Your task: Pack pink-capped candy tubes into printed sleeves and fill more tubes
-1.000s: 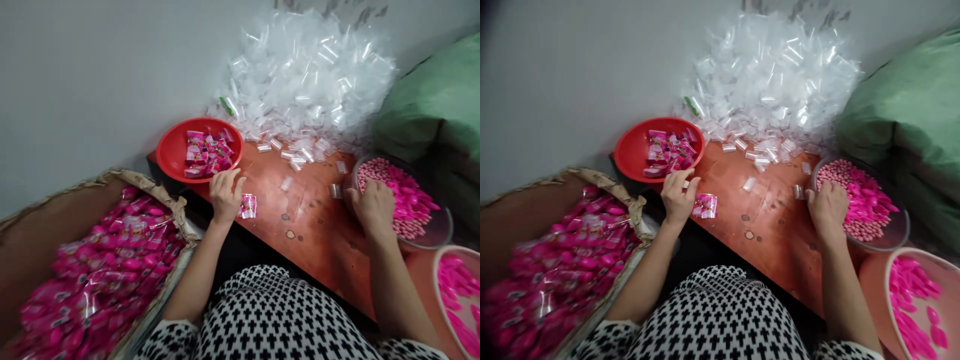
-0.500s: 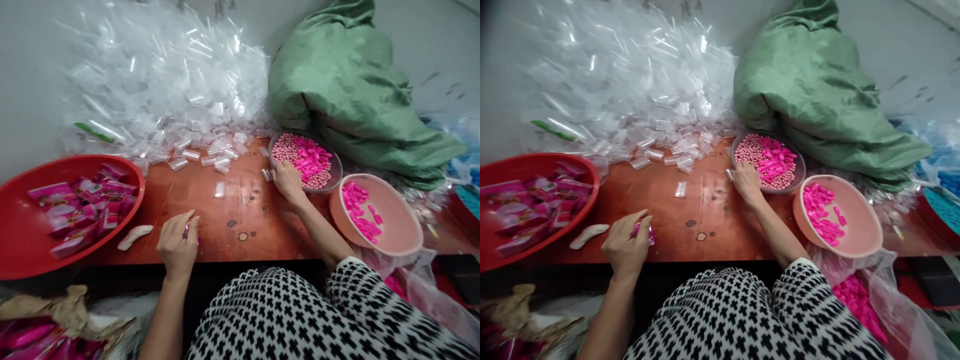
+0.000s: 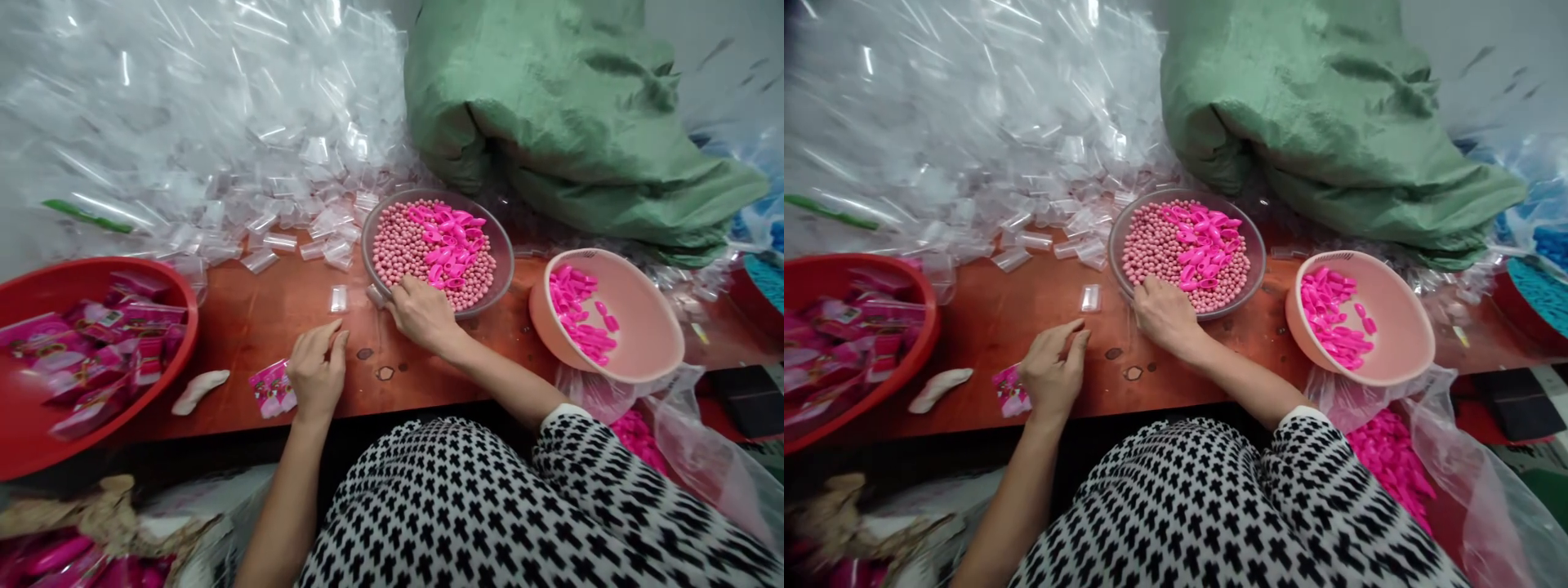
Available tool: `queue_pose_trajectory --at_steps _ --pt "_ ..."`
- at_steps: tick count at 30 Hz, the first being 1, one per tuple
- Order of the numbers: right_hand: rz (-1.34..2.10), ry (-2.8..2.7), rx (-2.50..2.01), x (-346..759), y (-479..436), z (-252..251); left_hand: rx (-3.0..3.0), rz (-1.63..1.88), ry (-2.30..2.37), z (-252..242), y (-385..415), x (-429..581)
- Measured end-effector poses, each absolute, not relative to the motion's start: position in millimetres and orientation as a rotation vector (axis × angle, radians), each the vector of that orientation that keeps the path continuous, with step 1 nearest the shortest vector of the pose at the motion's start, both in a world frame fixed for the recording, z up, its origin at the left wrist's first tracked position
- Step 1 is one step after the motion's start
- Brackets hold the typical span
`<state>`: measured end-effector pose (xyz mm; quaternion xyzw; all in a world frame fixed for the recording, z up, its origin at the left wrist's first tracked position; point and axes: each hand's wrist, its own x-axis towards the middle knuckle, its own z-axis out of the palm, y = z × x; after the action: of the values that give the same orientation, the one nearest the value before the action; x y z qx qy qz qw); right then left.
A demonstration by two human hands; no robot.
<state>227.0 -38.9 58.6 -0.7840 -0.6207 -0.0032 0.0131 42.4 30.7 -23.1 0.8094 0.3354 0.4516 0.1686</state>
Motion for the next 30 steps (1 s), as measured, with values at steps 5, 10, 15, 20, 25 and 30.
queue_pose_trajectory --at_steps 5,10,15,20,25,30 --pt "0.047 -2.058 -2.359 223 -56 63 2.279 1.224 1.026 -25 28 38" --pt "0.019 -2.114 -2.265 234 -66 58 2.350 0.858 1.186 -23 38 48" --pt "0.020 -1.943 -1.892 242 -66 50 2.586 0.435 1.094 -11 54 87" --pt "0.156 -1.841 -1.693 250 -57 67 2.614 0.433 1.031 -18 63 91" --pt "0.513 -1.678 -1.702 243 -34 81 2.274 1.161 1.123 -27 51 57" --pt "1.151 -1.527 -1.297 230 -20 76 2.255 1.362 1.000 -8 31 53"
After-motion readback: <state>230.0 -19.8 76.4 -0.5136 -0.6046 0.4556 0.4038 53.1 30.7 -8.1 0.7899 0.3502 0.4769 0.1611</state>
